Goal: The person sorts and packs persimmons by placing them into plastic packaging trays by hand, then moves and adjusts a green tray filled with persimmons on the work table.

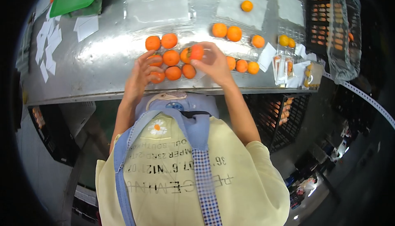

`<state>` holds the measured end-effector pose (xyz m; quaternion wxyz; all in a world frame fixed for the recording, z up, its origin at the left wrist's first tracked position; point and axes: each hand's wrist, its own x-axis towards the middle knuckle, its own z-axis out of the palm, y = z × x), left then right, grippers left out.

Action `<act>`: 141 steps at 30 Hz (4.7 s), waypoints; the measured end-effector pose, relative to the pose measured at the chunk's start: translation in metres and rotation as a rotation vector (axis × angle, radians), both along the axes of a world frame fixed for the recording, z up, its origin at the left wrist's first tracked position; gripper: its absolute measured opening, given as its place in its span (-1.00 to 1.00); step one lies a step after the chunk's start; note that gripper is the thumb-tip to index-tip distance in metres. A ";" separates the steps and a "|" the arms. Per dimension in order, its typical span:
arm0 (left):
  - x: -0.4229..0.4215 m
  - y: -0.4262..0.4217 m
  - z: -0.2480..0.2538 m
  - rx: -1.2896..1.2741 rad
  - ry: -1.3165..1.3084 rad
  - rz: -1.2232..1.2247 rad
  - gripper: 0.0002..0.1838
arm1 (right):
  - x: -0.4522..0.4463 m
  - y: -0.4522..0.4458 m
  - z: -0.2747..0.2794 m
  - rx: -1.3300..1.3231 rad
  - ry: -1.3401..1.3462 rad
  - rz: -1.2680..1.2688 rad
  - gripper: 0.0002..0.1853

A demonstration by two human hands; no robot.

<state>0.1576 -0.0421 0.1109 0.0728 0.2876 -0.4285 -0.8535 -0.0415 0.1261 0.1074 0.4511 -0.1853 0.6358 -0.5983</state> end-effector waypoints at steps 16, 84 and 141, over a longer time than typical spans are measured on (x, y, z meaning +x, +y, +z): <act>0.001 0.004 0.000 -0.124 -0.153 0.024 -0.68 | -0.130 0.146 0.005 0.506 0.869 -0.015 -0.47; 0.018 -0.008 -0.011 -0.142 -0.094 0.172 -0.73 | -0.016 -0.111 -0.015 0.194 1.172 0.782 -0.57; 0.010 0.007 0.016 -0.114 0.152 0.204 -0.34 | 0.056 -0.076 0.031 -0.092 -0.029 0.170 -0.69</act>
